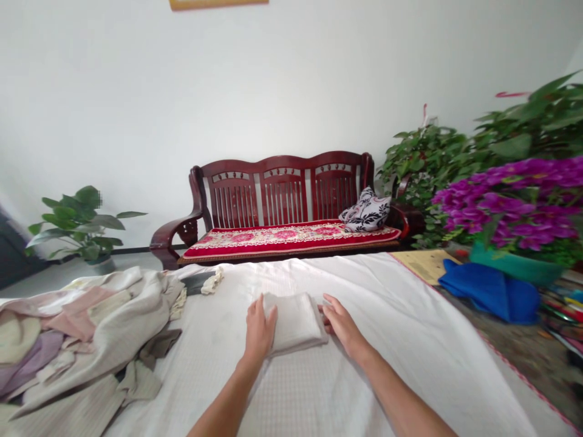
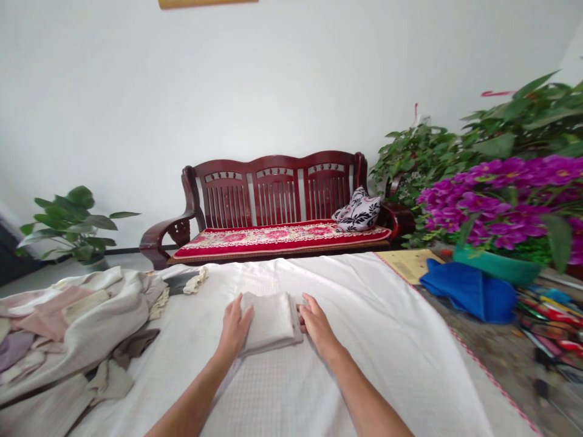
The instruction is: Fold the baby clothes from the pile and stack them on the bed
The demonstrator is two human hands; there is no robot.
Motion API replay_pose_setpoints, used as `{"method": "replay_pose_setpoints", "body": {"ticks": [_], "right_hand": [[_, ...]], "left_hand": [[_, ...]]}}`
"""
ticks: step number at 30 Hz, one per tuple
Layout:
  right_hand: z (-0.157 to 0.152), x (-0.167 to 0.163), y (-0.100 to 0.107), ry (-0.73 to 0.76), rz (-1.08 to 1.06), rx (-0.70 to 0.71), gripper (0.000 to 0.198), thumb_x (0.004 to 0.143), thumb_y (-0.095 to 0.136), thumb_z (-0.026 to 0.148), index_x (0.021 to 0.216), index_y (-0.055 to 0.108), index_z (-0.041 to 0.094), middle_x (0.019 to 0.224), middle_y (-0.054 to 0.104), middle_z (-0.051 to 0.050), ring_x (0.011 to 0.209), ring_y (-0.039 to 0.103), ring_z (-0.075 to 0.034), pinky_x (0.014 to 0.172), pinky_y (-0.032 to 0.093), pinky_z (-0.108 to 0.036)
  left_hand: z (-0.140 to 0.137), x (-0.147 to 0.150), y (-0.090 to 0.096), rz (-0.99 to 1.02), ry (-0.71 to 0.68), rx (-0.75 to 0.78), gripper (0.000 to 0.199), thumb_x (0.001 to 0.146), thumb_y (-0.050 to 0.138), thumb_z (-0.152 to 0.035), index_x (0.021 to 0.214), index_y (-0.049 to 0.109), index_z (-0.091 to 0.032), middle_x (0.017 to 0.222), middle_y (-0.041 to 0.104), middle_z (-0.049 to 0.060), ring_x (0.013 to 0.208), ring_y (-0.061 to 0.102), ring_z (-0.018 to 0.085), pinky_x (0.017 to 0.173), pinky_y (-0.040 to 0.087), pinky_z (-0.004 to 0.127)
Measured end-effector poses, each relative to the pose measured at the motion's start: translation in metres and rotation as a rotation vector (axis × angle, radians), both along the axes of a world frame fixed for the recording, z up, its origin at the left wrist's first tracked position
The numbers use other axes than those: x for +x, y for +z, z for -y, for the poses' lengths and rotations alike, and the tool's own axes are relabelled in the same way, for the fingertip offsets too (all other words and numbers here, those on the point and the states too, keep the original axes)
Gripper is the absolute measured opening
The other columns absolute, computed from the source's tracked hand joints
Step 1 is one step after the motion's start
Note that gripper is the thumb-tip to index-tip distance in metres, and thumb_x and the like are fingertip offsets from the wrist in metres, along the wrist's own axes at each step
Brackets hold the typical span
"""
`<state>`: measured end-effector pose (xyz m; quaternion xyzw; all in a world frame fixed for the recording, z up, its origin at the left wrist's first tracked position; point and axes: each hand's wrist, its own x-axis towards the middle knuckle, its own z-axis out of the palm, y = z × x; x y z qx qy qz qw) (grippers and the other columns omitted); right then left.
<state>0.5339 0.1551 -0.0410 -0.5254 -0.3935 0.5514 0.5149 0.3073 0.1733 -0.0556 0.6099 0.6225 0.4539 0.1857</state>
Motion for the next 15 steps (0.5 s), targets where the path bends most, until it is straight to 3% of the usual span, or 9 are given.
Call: {"method": "replay_pose_setpoints", "body": {"ticks": [4,6,9,15], "right_hand": [[-0.001,0.0,0.004,0.005,-0.041,-0.044,0.059,0.078,0.06,0.033,0.134,0.045,0.025,0.117,0.067,-0.008,0.072,0.063,-0.017,0.064,0.049,-0.031],[-0.002,0.0,0.005,0.023,-0.035,-0.05,0.058,0.077,0.06,0.033,0.133,0.046,0.025,0.114,0.068,-0.007,0.074,0.063,-0.017,0.064,0.049,-0.03],[-0.002,-0.001,0.005,0.052,0.006,-0.036,0.057,0.077,0.06,0.035,0.131,0.048,0.024,0.103,0.07,-0.005,0.078,0.063,-0.018,0.062,0.046,-0.029],[-0.006,-0.002,-0.003,0.067,0.071,0.004,0.06,0.073,0.063,0.039,0.13,0.051,0.022,0.109,0.069,-0.006,0.087,0.065,-0.022,0.066,0.045,-0.03]], "left_hand": [[0.024,0.012,0.02,-0.455,-0.211,0.07,0.06,0.09,0.054,-0.047,0.14,0.049,-0.016,0.15,0.045,0.017,0.145,0.029,0.036,0.118,0.023,0.054],[0.036,0.021,0.028,-0.595,-0.329,0.05,0.073,0.081,0.066,-0.051,0.143,0.047,-0.018,0.154,0.042,0.015,0.146,0.026,0.038,0.118,0.022,0.057],[0.047,0.035,0.033,-0.703,-0.366,0.014,0.082,0.076,0.072,-0.045,0.147,0.042,-0.016,0.154,0.041,0.016,0.145,0.029,0.039,0.117,0.024,0.058],[0.046,0.043,0.037,-0.723,-0.303,0.009,0.047,0.093,0.052,-0.026,0.14,0.053,-0.02,0.146,0.053,0.011,0.138,0.044,0.033,0.114,0.034,0.054]]}}
